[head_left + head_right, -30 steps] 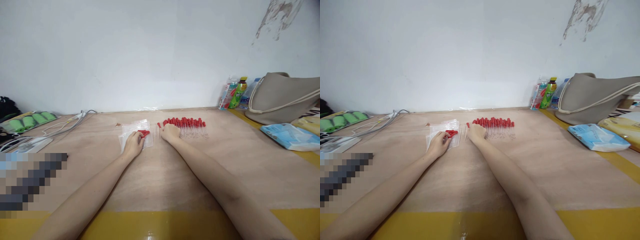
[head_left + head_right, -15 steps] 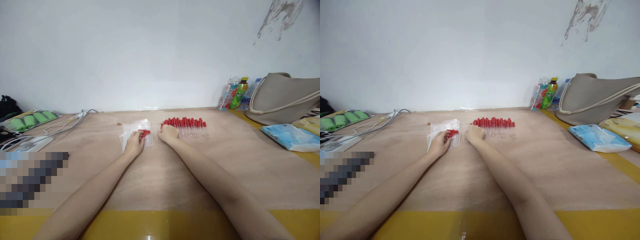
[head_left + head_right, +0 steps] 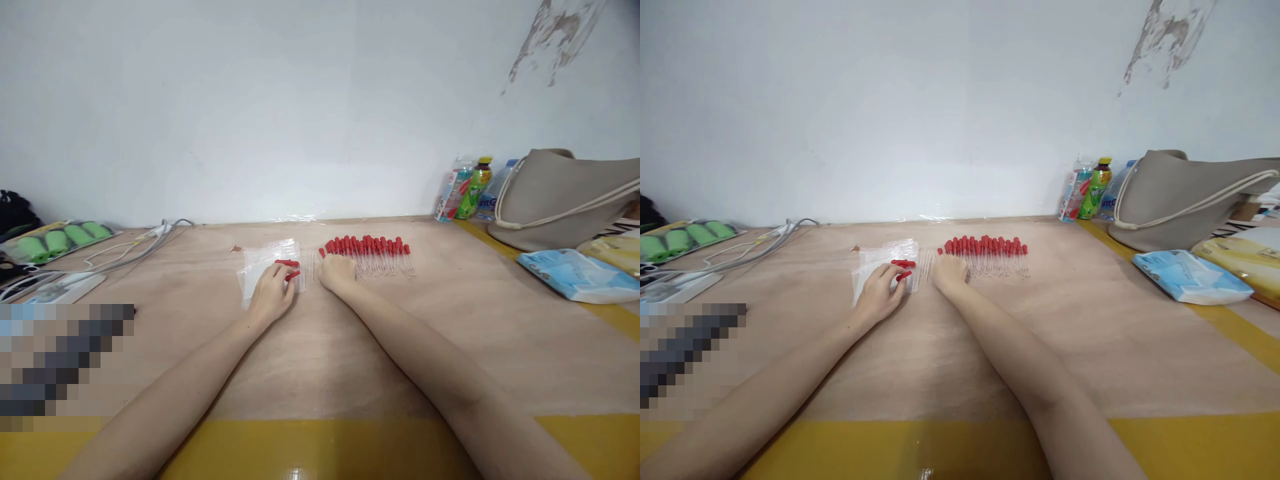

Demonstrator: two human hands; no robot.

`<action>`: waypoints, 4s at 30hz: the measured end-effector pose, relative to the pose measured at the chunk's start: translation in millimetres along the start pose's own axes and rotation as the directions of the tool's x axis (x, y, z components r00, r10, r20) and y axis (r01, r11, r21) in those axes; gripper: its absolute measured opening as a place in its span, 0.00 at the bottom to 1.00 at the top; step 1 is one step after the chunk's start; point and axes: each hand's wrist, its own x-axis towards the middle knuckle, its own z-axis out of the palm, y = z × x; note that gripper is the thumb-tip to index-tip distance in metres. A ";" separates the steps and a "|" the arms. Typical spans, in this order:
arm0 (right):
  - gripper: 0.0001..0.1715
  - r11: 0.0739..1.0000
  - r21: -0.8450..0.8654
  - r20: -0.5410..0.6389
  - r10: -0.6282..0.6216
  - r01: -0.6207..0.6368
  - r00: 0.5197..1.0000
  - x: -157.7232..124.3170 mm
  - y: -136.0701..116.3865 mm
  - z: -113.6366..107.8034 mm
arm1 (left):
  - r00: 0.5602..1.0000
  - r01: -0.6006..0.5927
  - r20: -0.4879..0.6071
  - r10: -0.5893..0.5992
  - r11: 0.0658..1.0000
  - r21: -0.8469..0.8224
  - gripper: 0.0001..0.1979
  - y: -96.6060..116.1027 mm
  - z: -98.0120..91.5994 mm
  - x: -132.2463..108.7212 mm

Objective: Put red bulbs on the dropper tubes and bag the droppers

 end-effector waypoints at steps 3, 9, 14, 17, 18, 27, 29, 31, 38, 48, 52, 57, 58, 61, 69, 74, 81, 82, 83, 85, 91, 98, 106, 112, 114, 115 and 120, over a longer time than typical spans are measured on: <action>0.14 0.999 -0.015 0.005 -0.040 0.040 0.999 -10.9 4.5 -2.6 | 0.995 -0.064 0.076 0.067 0.997 -0.038 0.06 17.5 -2.9 -5.1; 0.16 0.980 -0.078 -0.034 -0.186 0.183 0.982 -55.7 50.0 -8.6 | 0.964 -0.076 0.243 0.112 0.985 -0.154 0.06 39.6 -1.8 -13.5; 0.10 0.951 0.042 -0.119 -0.298 0.305 0.947 -79.6 100.1 -16.0 | 0.949 -0.094 0.273 0.160 0.966 -0.240 0.10 49.5 1.9 -12.1; 0.09 0.915 0.179 -0.201 -0.325 0.361 0.924 -77.6 110.1 -16.0 | 0.947 -0.079 0.281 0.157 0.960 -0.270 0.10 51.7 4.1 -9.1; 0.09 0.905 0.223 -0.202 -0.320 0.361 0.926 -75.4 110.0 -14.7 | 0.949 -0.058 0.283 0.137 0.961 -0.272 0.09 51.3 5.0 -8.3; 0.06 0.882 0.351 -0.176 -0.268 0.315 0.947 -70.1 100.1 -4.3 | 0.974 0.003 0.218 0.069 0.949 -0.316 0.07 44.6 7.8 -7.2; 0.07 0.855 0.389 -0.199 -0.285 0.342 0.938 -74.0 98.0 -6.2 | 0.974 0.008 0.218 0.069 0.941 -0.337 0.08 47.6 5.5 -7.7; 0.08 0.830 0.418 -0.201 -0.312 0.369 0.929 -78.6 94.3 -8.5 | 0.969 0.037 0.241 0.056 0.930 -0.366 0.09 51.5 3.1 -8.1; 0.09 0.820 0.377 -0.208 -0.377 0.430 0.903 -87.4 83.0 -10.8 | 0.958 0.115 0.286 0.020 0.887 -0.447 0.08 60.2 1.2 -8.7; 0.10 0.784 0.266 -0.266 -0.500 0.561 0.824 -90.1 83.6 -9.2 | 0.949 0.168 0.316 -0.007 0.857 -0.487 0.10 60.6 5.7 -10.7; 0.11 0.755 0.283 -0.275 -0.527 0.592 0.804 -88.6 87.3 -9.0 | 0.945 0.171 0.327 0.001 0.851 -0.497 0.11 58.8 6.4 -11.8; 0.11 0.709 0.311 -0.283 -0.567 0.633 0.774 -84.2 94.1 -8.1 | 0.935 0.154 0.352 0.052 0.833 -0.532 0.10 57.1 5.0 -14.9; 0.11 0.692 0.312 -0.286 -0.584 0.651 0.759 -83.6 95.1 -7.7 | 0.929 0.148 0.364 0.070 0.829 -0.539 0.10 57.2 4.4 -15.4; 0.11 0.660 0.274 -0.328 -0.619 0.699 0.714 -82.9 96.4 -5.9 | 0.915 0.119 0.385 0.119 0.833 -0.541 0.09 58.6 2.7 -16.5; 0.12 0.669 0.051 -0.398 -0.667 0.741 0.630 -85.0 92.4 -5.2 | 0.939 -0.055 0.290 0.188 0.910 -0.411 0.10 59.6 3.7 -14.0; 0.09 0.692 0.165 -0.390 -0.609 0.703 0.691 -82.1 100.5 -8.2 | 0.948 -0.037 0.268 0.172 0.896 -0.443 0.10 58.1 -0.5 -11.1; 0.12 0.677 0.199 -0.362 -0.621 0.708 0.695 -83.3 99.2 -5.1 | 0.947 0.050 0.301 0.112 0.874 -0.484 0.09 57.5 -0.5 -13.2; 0.13 0.681 0.190 -0.359 -0.623 0.707 0.695 -83.5 98.1 -4.3 | 0.946 0.055 0.305 0.110 0.873 -0.484 0.09 57.2 0.3 -13.8; 0.13 0.683 0.181 -0.353 -0.627 0.708 0.695 -83.6 97.0 -3.7 | 0.944 0.056 0.310 0.112 0.873 -0.484 0.09 56.9 1.0 -14.4; 0.15 0.688 0.162 -0.336 -0.636 0.708 0.695 -83.7 95.4 -3.0 | 0.942 0.043 0.312 0.126 0.874 -0.483 0.09 56.4 2.1 -15.4; 0.18 0.709 0.148 -0.240 -0.651 0.690 0.720 -84.0 91.6 -2.7 | 0.938 -0.029 0.291 0.188 0.879 -0.476 0.10 56.1 2.2 -15.8; 0.19 0.759 0.155 -0.095 -0.625 0.632 0.775 -81.1 85.0 -13.3 | 0.943 0.030 0.303 0.135 0.875 -0.483 0.08 56.1 0.5 -11.5; 0.12 0.852 0.233 0.051 -0.493 0.469 0.869 -62.4 94.4 -42.2 | 0.966 0.100 0.258 0.004 0.915 -0.390 0.19 44.9 3.3 -11.4; 0.17 0.940 0.331 -0.028 -0.078 0.083 0.997 -23.0 77.8 -29.5 | 0.944 0.041 0.322 0.078 0.938 -0.345 0.06 42.8 3.8 -10.4; 0.18 0.962 0.270 -0.091 -0.011 0.035 0.996 -13.0 61.1 -19.7 | 0.940 0.041 0.332 0.085 0.934 -0.356 0.06 43.2 3.6 -9.9; 0.18 0.973 0.230 -0.121 0.005 0.024 0.993 -9.0 52.2 -14.8 | 0.939 0.046 0.335 0.084 0.931 -0.363 0.06 43.3 3.6 -9.8; 0.18 0.999 0.050 -0.156 0.008 0.000 0.988 3.2 20.0 0.3 | 0.938 0.052 0.338 0.083 0.926 -0.373 0.05 42.1 4.5 -10.7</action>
